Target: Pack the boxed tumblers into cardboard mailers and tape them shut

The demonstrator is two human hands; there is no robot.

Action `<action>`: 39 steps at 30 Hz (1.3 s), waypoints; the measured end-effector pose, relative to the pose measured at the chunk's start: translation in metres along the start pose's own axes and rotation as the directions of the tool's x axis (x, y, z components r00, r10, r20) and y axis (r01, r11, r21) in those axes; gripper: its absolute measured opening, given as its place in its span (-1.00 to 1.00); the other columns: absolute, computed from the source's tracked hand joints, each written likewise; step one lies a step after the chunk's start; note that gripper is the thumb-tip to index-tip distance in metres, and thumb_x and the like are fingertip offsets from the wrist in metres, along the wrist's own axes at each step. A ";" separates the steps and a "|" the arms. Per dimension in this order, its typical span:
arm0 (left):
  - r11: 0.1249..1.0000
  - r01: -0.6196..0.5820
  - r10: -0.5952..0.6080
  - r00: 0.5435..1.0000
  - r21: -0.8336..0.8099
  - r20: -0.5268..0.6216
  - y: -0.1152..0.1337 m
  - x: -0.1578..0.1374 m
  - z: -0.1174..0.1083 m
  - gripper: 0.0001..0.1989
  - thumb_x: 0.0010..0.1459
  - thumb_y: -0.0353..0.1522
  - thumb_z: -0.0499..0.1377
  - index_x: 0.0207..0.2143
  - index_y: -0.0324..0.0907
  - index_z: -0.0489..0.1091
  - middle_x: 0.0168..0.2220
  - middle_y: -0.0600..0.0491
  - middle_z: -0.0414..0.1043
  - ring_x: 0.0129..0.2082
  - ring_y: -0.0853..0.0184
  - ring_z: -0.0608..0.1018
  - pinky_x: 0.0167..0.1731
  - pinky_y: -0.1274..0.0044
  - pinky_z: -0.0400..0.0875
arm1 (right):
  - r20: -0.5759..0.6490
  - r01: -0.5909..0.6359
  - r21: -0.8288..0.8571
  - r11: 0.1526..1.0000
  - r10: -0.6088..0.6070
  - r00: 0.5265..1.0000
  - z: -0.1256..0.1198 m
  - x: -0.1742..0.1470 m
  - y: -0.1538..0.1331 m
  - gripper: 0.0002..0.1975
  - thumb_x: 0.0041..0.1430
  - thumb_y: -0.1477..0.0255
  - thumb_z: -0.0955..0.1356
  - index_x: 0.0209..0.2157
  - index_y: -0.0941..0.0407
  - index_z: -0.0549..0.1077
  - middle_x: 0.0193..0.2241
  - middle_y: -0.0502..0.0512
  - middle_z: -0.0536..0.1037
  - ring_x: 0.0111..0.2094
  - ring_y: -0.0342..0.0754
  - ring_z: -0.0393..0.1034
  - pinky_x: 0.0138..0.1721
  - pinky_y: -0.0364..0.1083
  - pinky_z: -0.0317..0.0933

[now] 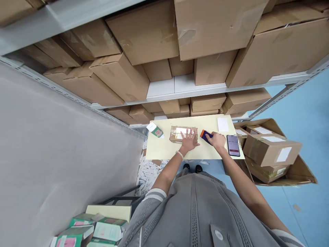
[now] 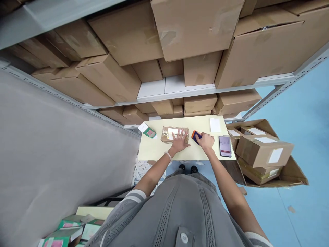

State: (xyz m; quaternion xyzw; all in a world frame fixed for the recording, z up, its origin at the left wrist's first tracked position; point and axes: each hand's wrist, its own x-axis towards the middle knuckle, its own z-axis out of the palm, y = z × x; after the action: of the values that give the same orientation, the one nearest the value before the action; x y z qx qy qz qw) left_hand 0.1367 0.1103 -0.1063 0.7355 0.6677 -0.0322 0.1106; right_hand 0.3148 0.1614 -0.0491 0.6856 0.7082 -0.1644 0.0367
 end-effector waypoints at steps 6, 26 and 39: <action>0.958 0.263 -0.271 0.961 -0.113 -0.059 0.039 0.022 0.009 -0.39 0.34 -0.11 -0.09 0.38 -0.10 0.06 0.47 -0.07 -0.35 0.44 -0.14 -0.19 0.21 -0.26 -0.19 | -0.045 -0.098 0.060 0.993 0.100 0.994 0.007 -0.022 0.010 -0.48 0.28 0.06 0.21 -0.08 0.14 0.57 -0.24 0.34 0.64 -0.14 0.19 0.52 -0.16 0.00 0.21; 0.910 0.347 -0.381 0.916 -0.229 -0.127 0.052 0.043 0.023 -0.29 0.21 -0.55 -0.19 0.42 -0.38 -0.21 0.45 -0.17 -0.27 0.44 0.22 -0.13 0.40 0.23 -0.11 | 0.053 -0.175 0.462 0.869 0.170 0.984 0.089 -0.027 0.078 -0.41 0.19 -0.08 0.17 -0.20 0.13 0.52 -0.29 0.19 0.62 -0.27 0.09 0.47 -0.31 -0.11 0.19; 0.907 0.305 -0.339 0.938 -0.290 -0.073 -0.025 -0.013 -0.016 -0.28 0.36 -0.12 -0.16 0.43 -0.29 -0.22 0.46 -0.14 -0.33 0.45 0.18 -0.24 0.40 0.22 -0.25 | 0.045 -0.157 0.530 0.833 0.157 0.987 0.118 0.003 0.081 -0.49 0.09 0.12 0.25 -0.11 0.23 0.46 -0.22 0.27 0.57 -0.22 0.16 0.42 -0.17 -0.01 0.25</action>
State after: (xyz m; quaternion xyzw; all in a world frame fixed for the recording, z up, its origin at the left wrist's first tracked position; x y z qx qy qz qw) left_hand 0.1085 0.1030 -0.0908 0.5930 0.7835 0.0877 0.1636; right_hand 0.3735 0.1310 -0.1758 0.7245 0.5764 -0.3505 -0.1412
